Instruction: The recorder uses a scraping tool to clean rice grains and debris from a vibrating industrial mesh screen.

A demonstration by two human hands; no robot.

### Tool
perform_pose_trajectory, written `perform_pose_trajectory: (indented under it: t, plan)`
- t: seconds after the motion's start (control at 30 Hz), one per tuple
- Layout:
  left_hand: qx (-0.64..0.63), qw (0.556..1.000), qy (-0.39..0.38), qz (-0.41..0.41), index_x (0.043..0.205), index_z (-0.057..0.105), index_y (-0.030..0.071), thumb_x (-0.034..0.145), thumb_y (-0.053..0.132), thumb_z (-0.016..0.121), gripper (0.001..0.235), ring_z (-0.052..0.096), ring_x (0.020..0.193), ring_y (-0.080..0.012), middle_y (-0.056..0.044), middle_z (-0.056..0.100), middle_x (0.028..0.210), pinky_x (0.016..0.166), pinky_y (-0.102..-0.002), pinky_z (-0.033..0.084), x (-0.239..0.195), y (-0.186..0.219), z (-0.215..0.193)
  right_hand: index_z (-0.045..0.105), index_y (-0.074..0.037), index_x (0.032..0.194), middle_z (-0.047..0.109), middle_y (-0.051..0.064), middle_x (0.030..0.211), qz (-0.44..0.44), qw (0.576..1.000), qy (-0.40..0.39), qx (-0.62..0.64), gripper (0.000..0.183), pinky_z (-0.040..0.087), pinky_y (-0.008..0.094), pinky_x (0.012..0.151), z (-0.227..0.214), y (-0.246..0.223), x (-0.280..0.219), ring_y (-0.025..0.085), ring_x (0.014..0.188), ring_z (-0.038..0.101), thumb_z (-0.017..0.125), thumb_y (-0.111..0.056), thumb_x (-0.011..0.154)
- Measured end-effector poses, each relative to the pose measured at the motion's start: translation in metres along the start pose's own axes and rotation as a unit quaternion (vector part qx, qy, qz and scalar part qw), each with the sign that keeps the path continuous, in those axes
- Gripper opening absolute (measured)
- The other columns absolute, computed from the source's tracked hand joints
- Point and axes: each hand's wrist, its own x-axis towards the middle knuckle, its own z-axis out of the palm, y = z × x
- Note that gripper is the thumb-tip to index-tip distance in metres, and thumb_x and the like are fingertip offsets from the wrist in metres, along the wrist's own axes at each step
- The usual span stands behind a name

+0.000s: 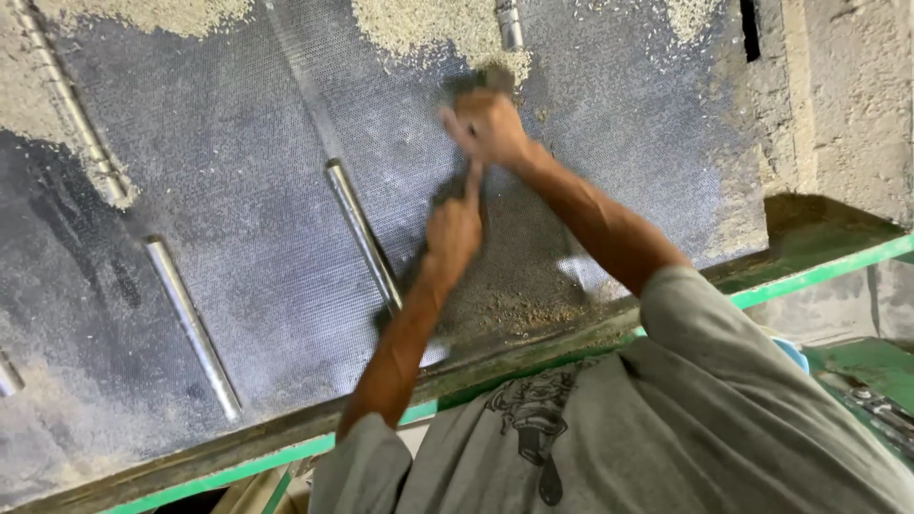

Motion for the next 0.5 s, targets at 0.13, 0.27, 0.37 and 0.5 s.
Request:
perform_pose_trajectory:
  t: [0.13, 0.27, 0.37, 0.5]
  plan:
    - [0.007, 0.995, 0.084, 0.057, 0.167, 0.007, 0.018, 0.101, 0.001, 0.048, 0.079, 0.052, 0.042, -0.0127, -0.005, 0.056, 0.067, 0.033, -0.025, 0.050, -0.006, -0.017, -0.005, 0.059, -0.009, 0.064, 0.055, 0.002, 0.056, -0.001, 0.999, 0.034, -0.018, 0.052, 0.043, 0.029, 0.041, 0.005, -0.007, 0.004, 0.012, 0.044, 0.045, 0.057, -0.025, 0.113]
    - [-0.015, 0.999, -0.008, 0.040, 0.168, 0.007, 0.015, 0.106, 0.003, 0.047, 0.074, 0.050, 0.040, -0.0147, -0.008, 0.057, 0.063, 0.031, -0.029, 0.051, -0.073, -0.018, 0.016, 0.055, -0.011, 0.059, 0.052, 0.001, 0.052, 0.019, 0.998, 0.066, 0.006, 0.051, 0.039, 0.028, 0.038, 0.022, -0.062, -0.052, 0.010, 0.041, 0.041, 0.058, -0.020, 0.109]
    - [0.026, 0.997, 0.038, 0.065, 0.167, 0.009, 0.017, 0.102, 0.006, 0.049, 0.077, 0.048, 0.038, -0.0119, -0.008, 0.057, 0.067, 0.032, -0.026, 0.049, -0.095, -0.029, 0.024, 0.049, -0.013, 0.055, 0.048, -0.001, 0.049, 0.010, 0.995, 0.093, 0.021, 0.053, 0.036, 0.029, 0.037, 0.027, -0.077, -0.063, 0.010, 0.039, 0.037, 0.059, -0.014, 0.107]
    - [0.077, 0.992, -0.051, 0.085, 0.166, 0.012, 0.025, 0.106, 0.008, 0.047, 0.072, 0.048, 0.036, -0.0142, -0.003, 0.053, 0.055, 0.029, -0.028, 0.049, -0.054, -0.036, -0.036, 0.045, -0.013, 0.053, 0.045, -0.002, 0.048, 0.042, 0.990, 0.131, 0.021, 0.055, 0.033, 0.030, 0.037, 0.034, -0.053, -0.048, 0.011, 0.039, 0.035, 0.059, -0.011, 0.106]
